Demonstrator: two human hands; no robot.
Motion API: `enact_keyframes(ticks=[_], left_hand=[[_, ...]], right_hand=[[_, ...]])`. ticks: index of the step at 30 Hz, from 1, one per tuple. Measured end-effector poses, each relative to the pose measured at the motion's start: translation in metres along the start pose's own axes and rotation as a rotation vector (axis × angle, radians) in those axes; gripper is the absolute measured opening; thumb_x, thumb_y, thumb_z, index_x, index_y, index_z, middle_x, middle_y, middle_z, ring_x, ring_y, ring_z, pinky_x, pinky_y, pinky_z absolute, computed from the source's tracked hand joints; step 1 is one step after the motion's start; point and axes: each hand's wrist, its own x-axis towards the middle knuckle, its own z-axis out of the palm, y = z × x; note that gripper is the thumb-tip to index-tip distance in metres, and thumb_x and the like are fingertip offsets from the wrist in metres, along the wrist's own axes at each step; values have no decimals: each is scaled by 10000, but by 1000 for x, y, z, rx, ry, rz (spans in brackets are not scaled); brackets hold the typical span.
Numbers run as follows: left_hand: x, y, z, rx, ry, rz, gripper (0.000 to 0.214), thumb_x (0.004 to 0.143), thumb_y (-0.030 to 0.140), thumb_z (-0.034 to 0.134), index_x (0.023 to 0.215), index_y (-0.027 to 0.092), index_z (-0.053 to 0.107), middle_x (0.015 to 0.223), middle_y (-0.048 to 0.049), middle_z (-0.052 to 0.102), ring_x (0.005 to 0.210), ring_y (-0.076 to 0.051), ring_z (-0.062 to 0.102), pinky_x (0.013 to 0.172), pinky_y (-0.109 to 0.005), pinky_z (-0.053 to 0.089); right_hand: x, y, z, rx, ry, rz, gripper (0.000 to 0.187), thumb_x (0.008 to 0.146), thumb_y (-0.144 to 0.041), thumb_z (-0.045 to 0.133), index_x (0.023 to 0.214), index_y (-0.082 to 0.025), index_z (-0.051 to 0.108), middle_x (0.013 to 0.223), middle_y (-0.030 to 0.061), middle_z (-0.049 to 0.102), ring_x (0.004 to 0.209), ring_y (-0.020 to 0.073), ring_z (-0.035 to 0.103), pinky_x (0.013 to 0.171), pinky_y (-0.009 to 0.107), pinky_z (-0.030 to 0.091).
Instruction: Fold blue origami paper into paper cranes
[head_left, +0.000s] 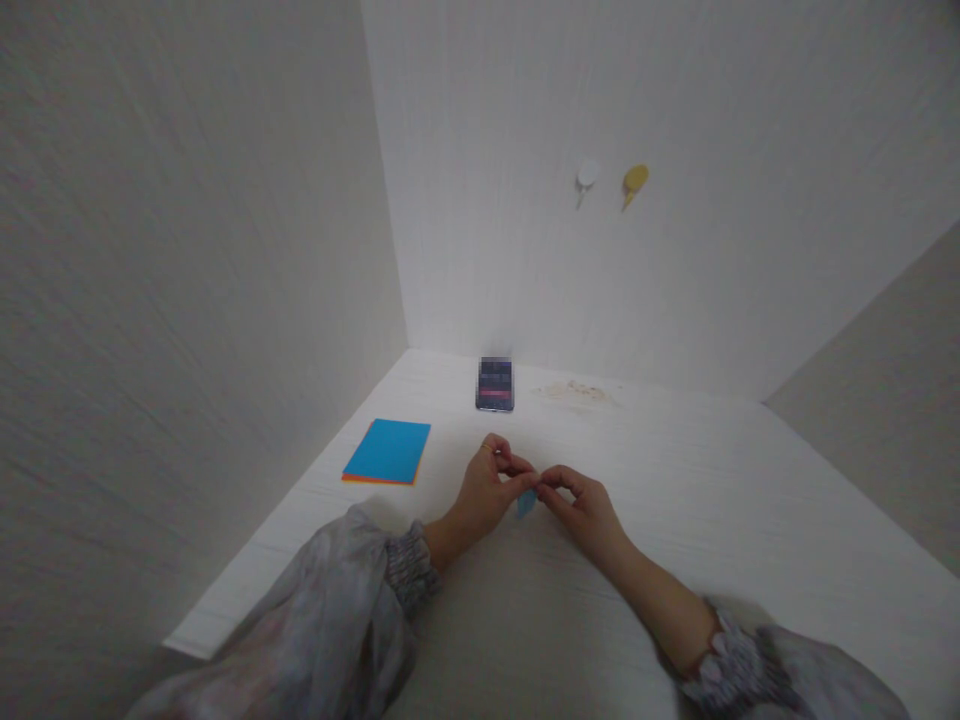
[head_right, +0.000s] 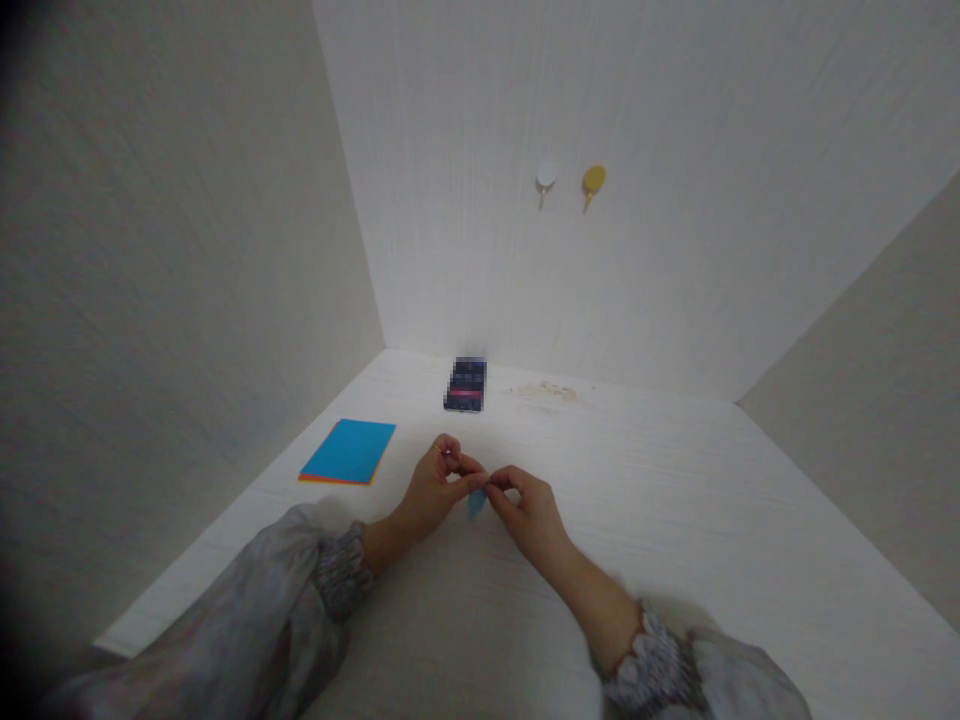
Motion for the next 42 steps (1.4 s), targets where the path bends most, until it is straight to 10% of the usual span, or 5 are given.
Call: enact_keyframes(ticks=[14,42], left_hand=[[2,-3,-3,-104,-97,-61,269,696,274,634,883,162,477,852,-39,610,717,-122,567,665,-253,426],[3,-4,-2,3,-59,-251,232,589,331,694,656,127,604,568,10,563,529,-94,482,533,-214,353]], right_hand=[[3,7,-5,85,101,-7,137,769,-298,524,727,-188,594,671,17,611,658,163,566,633,276,452],[-2,4,-3,6,194,-261,79,783,-209,517,717,-206,560,828,55,594,767,166,574,676,309,472]])
